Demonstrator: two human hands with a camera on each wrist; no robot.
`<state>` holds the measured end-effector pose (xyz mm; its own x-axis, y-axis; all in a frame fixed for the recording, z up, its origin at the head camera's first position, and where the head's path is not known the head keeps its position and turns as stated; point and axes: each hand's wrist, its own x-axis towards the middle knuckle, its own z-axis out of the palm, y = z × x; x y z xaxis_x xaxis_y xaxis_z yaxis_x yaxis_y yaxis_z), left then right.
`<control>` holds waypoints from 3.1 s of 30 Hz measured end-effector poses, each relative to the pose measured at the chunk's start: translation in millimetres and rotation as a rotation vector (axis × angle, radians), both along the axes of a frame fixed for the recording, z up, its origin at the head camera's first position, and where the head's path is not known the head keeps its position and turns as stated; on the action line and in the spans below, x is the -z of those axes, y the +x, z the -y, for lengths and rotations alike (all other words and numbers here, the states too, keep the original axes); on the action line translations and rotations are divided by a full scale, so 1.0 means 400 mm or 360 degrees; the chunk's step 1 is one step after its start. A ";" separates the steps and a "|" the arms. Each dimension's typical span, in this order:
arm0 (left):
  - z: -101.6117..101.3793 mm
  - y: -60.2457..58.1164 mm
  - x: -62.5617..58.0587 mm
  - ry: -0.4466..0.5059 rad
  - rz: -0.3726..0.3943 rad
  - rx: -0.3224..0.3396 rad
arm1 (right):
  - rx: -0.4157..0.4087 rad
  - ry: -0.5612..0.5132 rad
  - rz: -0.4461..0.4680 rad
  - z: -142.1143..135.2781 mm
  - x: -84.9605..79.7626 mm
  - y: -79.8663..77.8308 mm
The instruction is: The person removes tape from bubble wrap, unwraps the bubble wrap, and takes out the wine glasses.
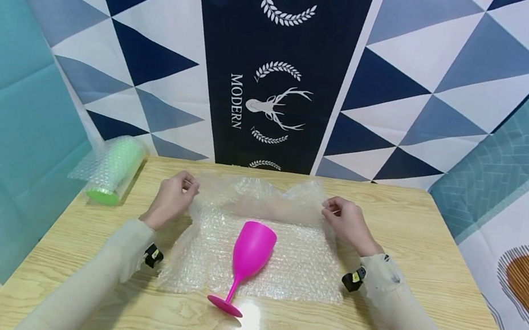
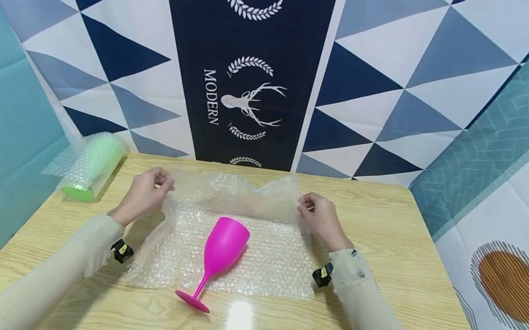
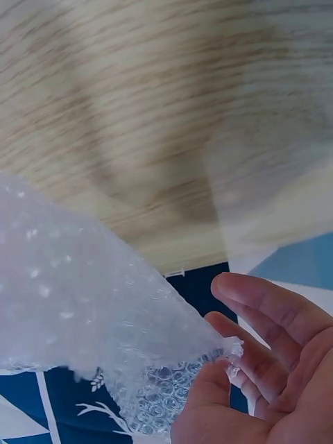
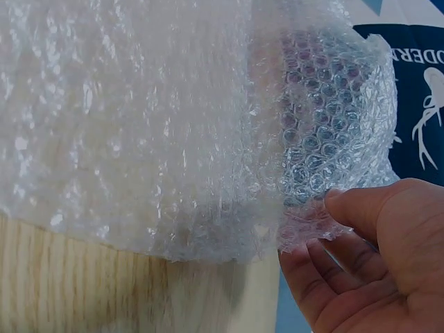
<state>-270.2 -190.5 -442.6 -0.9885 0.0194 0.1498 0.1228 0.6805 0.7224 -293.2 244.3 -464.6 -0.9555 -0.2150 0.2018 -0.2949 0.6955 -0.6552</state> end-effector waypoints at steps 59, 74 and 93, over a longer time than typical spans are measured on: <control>0.022 0.006 0.046 -0.0289 0.0022 -0.0018 | 0.0120 0.0153 0.0234 -0.025 0.024 0.001; -0.037 0.077 0.032 -0.0514 -0.0004 0.0510 | 0.0128 0.0164 0.0339 -0.020 0.012 0.012; -0.051 0.093 0.074 -0.0722 0.0165 0.0630 | 0.0053 0.0179 0.0050 0.001 -0.061 0.101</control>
